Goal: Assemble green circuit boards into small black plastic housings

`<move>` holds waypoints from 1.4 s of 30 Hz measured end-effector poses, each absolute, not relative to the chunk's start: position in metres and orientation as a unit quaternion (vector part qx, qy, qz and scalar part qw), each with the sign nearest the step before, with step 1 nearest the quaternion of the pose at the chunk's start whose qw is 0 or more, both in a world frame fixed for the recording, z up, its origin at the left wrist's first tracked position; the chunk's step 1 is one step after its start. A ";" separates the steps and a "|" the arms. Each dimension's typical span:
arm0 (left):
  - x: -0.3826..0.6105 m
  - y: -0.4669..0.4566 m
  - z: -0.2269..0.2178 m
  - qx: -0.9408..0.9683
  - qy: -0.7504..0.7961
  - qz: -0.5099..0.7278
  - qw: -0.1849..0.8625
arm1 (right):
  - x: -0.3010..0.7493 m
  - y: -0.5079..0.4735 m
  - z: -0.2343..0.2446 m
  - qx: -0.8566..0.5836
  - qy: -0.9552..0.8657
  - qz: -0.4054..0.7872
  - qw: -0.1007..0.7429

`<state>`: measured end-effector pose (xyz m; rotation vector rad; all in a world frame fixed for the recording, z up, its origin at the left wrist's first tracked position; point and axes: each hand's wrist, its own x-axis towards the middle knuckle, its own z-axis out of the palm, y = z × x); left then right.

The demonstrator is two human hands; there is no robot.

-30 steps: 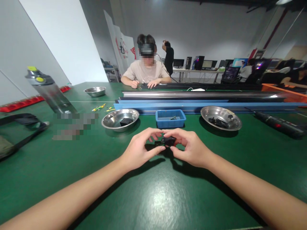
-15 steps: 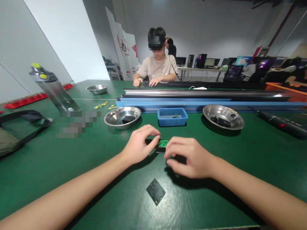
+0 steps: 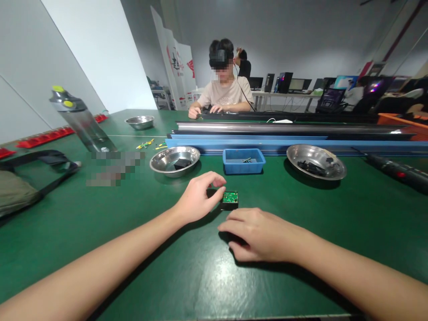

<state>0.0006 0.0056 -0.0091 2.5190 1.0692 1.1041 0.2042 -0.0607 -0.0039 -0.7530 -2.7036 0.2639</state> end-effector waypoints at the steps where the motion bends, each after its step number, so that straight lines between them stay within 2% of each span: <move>1: 0.000 0.006 -0.009 0.851 0.360 0.369 0.099 | 0.206 -0.057 -0.005 -0.264 -0.940 0.088 0.199; 4: -0.001 0.006 -0.008 0.864 0.350 0.342 0.121 | 0.211 -0.044 -0.006 -0.306 -0.871 0.140 0.358; 7: -0.001 0.006 -0.008 0.877 0.338 0.301 0.162 | 0.216 -0.033 -0.004 -0.398 -0.716 0.286 0.496; 11: 0.004 0.004 -0.011 0.865 0.352 0.298 0.198 | 0.219 -0.022 -0.002 -0.428 -0.576 0.412 0.562; 16: 0.008 0.000 -0.011 0.851 0.352 0.326 0.213 | 0.216 -0.018 -0.003 -0.436 -0.518 0.466 0.570; 22: 0.004 -0.003 -0.007 0.853 0.333 0.376 0.142 | 0.211 -0.024 0.000 -0.414 -0.539 0.502 0.535; 33: 0.000 0.000 -0.007 0.853 0.308 0.416 0.071 | 0.210 -0.026 -0.005 -0.391 -0.542 0.523 0.529; 42: 0.000 -0.001 -0.005 0.855 0.292 0.425 0.063 | 0.212 -0.025 -0.008 -0.391 -0.560 0.504 0.529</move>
